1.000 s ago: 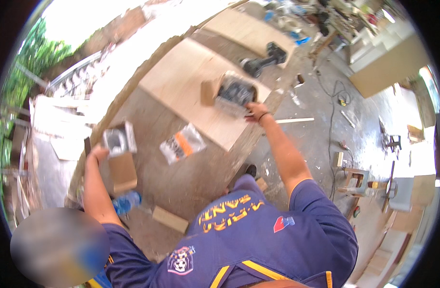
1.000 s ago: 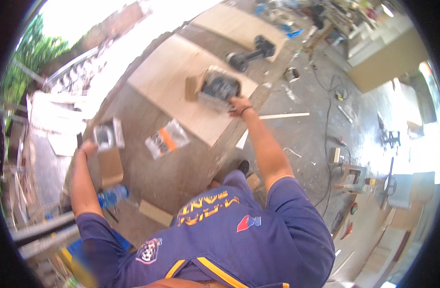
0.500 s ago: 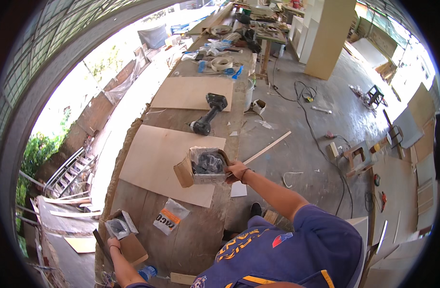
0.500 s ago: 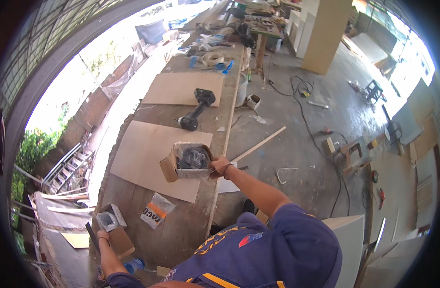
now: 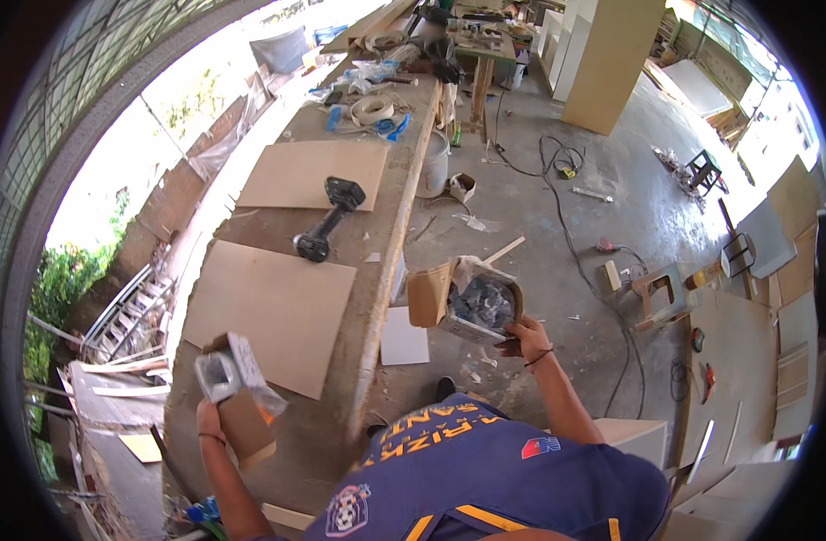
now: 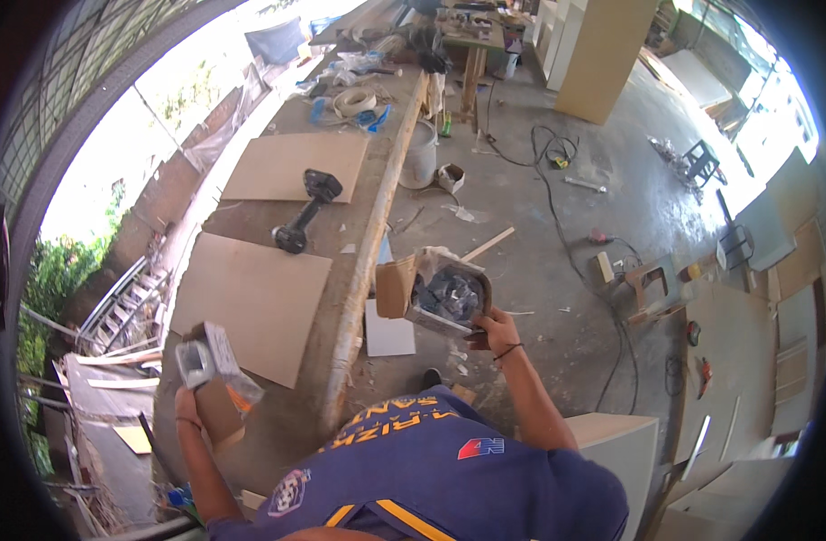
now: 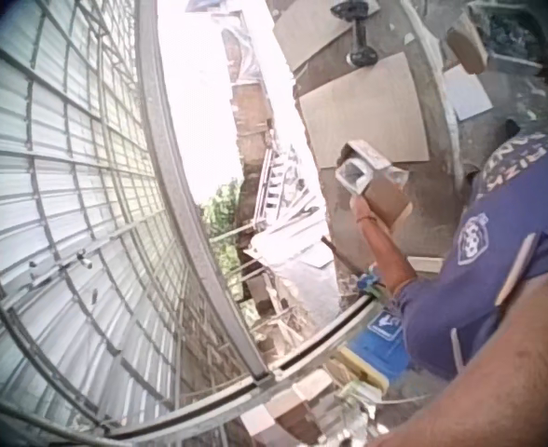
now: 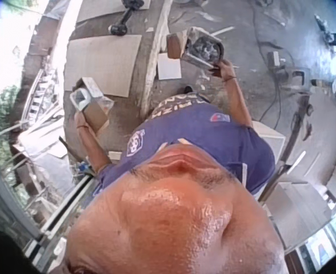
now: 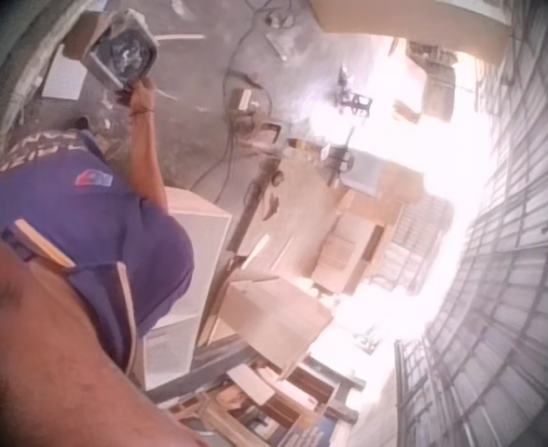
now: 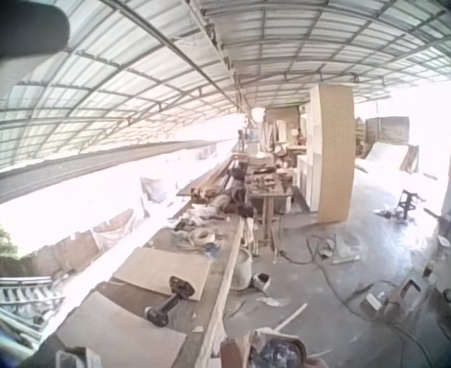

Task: The person applies adhesive to wood panels using a scraper, assembles cabinet components by hand, and organizes hardware and tools on a workbench.

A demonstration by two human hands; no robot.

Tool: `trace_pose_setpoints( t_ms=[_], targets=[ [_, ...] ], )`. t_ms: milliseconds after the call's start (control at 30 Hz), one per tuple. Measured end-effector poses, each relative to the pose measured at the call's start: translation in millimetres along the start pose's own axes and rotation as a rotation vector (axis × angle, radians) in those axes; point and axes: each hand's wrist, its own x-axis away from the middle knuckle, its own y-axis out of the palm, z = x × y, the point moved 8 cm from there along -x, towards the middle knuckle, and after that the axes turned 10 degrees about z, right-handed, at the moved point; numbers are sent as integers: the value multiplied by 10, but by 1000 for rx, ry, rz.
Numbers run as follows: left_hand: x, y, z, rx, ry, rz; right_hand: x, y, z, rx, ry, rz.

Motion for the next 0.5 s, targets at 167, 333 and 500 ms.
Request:
trace_pose_setpoints(
  t_ms=[167,333,500],
  targets=[
    [313,1594,225,251,-176,-195,-75,-906,-106,-99,-20,215],
    [295,3167,16,239,-323,-377,-163,-1488,-228,-185,-22,344],
    [366,4510,467,86,-274,-445,-464,-1899,-492,-324,-33,465]
  ],
)
